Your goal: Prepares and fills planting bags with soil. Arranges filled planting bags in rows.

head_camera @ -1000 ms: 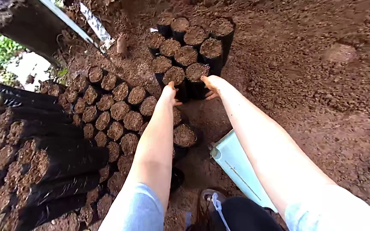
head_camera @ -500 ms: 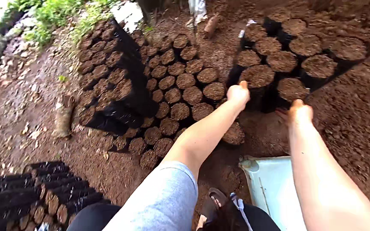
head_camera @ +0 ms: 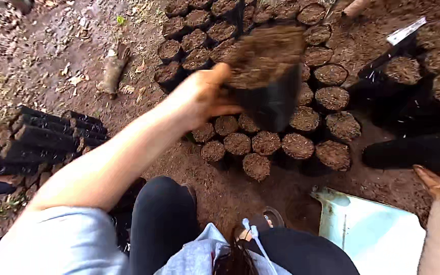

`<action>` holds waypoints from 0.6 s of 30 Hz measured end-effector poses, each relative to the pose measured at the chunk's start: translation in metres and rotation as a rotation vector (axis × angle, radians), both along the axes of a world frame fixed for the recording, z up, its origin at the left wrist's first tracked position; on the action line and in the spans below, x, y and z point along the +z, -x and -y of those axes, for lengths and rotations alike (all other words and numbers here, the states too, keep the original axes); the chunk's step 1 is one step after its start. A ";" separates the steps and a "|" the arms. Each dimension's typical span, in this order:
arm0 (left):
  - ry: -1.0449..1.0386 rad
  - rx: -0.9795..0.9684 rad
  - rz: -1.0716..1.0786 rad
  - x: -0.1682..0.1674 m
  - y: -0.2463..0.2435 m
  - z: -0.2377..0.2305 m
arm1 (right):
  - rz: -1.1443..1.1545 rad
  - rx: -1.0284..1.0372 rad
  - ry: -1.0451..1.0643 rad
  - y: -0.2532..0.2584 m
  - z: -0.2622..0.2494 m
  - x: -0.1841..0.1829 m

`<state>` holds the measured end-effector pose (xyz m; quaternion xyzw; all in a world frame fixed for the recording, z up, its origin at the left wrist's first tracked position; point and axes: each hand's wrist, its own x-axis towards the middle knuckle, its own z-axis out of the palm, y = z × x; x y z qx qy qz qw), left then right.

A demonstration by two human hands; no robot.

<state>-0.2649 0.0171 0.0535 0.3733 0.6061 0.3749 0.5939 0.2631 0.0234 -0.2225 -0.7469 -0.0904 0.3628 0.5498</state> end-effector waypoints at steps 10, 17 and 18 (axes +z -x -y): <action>0.089 0.560 -0.201 -0.047 0.155 0.021 | -0.010 -0.101 -0.057 0.028 0.027 0.034; 0.217 0.434 -0.198 -0.137 0.187 -0.020 | 0.018 -0.147 -0.078 0.044 0.047 0.065; 0.216 0.429 -0.192 -0.140 0.189 -0.016 | 0.015 -0.150 -0.085 0.046 0.052 0.070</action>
